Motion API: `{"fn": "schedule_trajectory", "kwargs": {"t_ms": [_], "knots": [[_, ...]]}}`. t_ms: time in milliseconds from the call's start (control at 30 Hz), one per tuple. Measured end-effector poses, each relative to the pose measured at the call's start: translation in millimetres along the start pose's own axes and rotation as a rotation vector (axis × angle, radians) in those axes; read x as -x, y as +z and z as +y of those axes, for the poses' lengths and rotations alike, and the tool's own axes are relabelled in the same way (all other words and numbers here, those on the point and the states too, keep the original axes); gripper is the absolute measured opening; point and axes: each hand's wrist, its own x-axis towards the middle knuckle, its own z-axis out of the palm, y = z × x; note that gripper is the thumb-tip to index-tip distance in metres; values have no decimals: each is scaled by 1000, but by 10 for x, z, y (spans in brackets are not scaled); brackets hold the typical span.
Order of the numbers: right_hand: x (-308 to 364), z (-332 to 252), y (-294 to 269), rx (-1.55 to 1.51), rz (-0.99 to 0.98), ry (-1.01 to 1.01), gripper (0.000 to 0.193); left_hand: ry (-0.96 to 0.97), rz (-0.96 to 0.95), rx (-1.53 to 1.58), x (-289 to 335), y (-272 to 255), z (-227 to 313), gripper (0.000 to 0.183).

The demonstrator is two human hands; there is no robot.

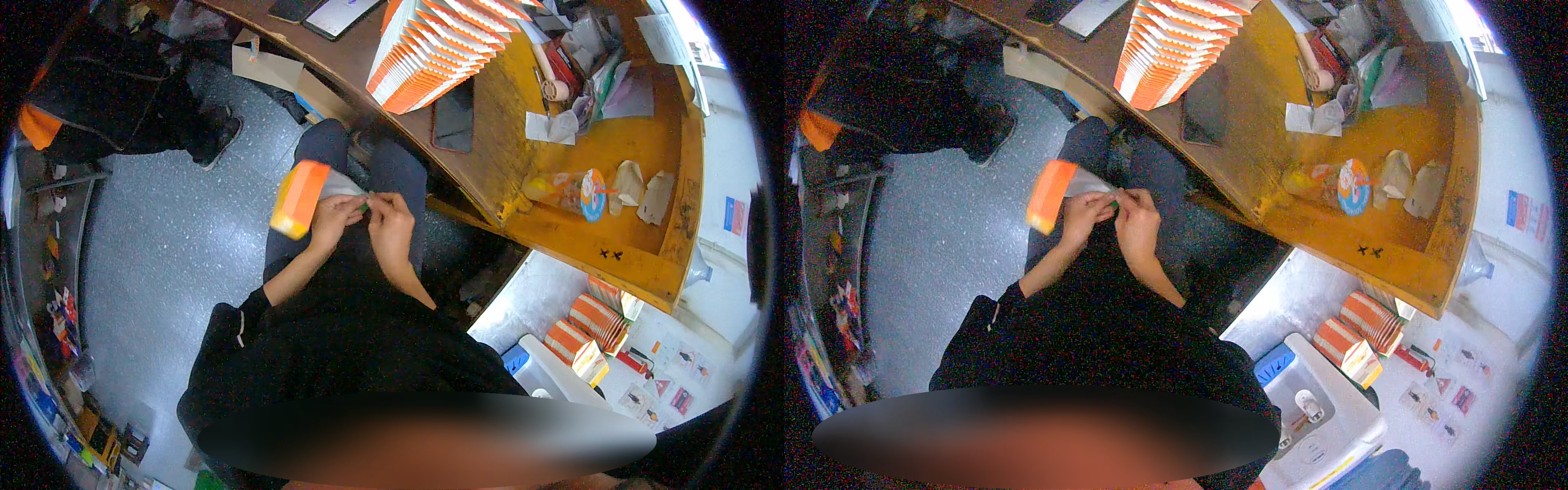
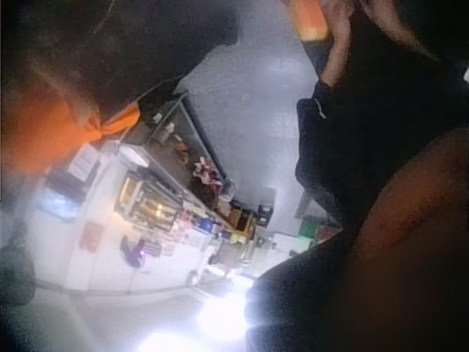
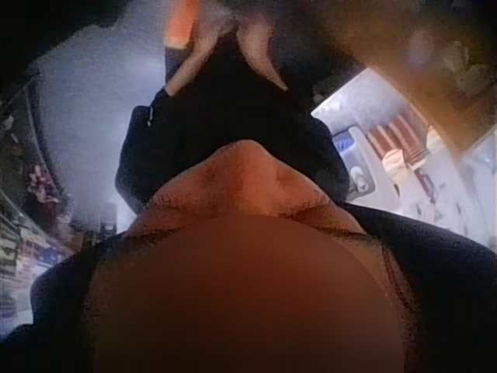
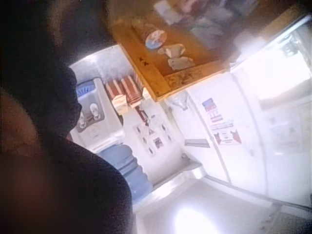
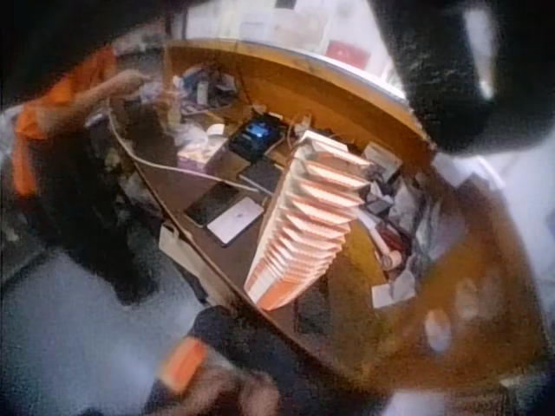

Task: The person folds flat cardboard pieces into small rectangular boxes and stacks them on the counter. They repeatedly pick up a flat piece, fold the sides, and place the finished box on a growing stack.

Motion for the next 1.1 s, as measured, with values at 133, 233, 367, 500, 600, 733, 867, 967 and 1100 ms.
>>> {"fn": "schedule_trajectory", "kwargs": {"t_ms": [133, 233, 367, 500, 600, 733, 867, 967, 1100], "knots": [[13, -112, 34, 47, -15, 20, 25, 15, 15, 163, 31, 18, 103, 26], [-96, -127, 13, 6, 89, -111, 19, 125, 0, 199, 98, 48, 242, 27], [-271, -156, -41, -6, -13, -101, 13, 142, 45, 240, 131, 101, 411, 21], [-432, -194, -41, 29, -52, -197, 9, 122, 44, 219, 111, 82, 513, 22], [-495, -206, -47, 58, -93, -248, 8, 104, 35, 234, 110, 66, 541, 23], [-533, -221, -71, 101, -143, -267, 10, 95, 38, 240, 118, 61, 545, 25], [-596, -216, -94, 91, -220, -305, 9, 72, 51, 236, 97, 45, 516, 26], [-643, -192, -93, 145, -303, -333, 8, 78, 35, 260, 69, 25, 474, 25], [-695, -159, -78, 194, -402, -387, 9, 57, 33, 257, 40, -4, 442, 25]]}}
